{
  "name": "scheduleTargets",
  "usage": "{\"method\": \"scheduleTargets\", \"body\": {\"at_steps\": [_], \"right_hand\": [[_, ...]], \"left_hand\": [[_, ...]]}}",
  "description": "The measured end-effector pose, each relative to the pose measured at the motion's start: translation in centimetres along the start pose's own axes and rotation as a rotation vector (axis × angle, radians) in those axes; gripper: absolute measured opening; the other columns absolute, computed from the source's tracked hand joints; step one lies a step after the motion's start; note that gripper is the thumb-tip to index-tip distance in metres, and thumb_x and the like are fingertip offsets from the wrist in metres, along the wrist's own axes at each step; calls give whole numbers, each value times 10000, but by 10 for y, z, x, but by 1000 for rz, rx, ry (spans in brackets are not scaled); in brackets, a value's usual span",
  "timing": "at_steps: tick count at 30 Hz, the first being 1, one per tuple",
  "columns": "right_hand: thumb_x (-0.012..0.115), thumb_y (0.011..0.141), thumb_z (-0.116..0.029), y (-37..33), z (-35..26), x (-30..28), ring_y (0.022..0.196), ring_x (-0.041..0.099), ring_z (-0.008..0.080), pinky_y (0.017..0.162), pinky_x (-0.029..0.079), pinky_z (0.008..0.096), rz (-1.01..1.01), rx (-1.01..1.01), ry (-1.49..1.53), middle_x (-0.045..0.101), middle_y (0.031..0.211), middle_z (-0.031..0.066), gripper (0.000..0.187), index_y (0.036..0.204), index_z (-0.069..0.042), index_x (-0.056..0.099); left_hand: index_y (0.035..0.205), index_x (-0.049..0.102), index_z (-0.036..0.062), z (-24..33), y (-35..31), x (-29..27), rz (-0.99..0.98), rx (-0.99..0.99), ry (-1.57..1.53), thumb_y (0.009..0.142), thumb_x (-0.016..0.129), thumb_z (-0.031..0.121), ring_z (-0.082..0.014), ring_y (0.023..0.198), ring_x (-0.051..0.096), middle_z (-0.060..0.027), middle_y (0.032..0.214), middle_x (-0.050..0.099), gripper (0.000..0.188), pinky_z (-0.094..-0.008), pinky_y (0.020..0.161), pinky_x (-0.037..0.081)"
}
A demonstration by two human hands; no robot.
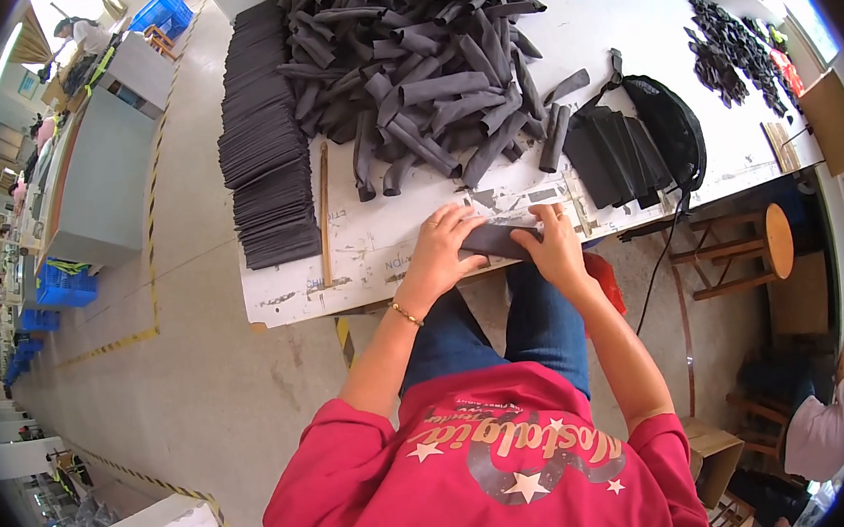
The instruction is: Inspecting and sorting grey foam covers in a manufacturing facility.
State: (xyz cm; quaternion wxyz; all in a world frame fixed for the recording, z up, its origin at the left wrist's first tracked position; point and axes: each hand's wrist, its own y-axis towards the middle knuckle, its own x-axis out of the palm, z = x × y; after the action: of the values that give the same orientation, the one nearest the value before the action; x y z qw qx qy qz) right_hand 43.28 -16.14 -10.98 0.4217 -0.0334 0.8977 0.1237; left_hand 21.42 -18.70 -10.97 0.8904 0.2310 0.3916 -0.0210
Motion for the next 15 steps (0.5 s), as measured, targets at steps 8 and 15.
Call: {"method": "scheduleTargets", "body": {"at_steps": [8,15], "right_hand": [[826,658,-202,4,12,-24,936,577,376,842,484,421,-316,-94,102,533,1162,198,626,1200,-18,574],[734,809,-344,68,7,-28,793,654,371,712,502,452,265,354,-29,666,823,170,426,986,14,586]], "left_hand": [[1150,628,124,-1,14,4,-165,-50,98,640,809,236,-245,1098,510,-42,1106,604,553,-396,939,382],[1053,681,94,32,38,1,87,-125,-158,751,751,125,-237,959,587,-58,988,637,312,-364,852,471]]}}
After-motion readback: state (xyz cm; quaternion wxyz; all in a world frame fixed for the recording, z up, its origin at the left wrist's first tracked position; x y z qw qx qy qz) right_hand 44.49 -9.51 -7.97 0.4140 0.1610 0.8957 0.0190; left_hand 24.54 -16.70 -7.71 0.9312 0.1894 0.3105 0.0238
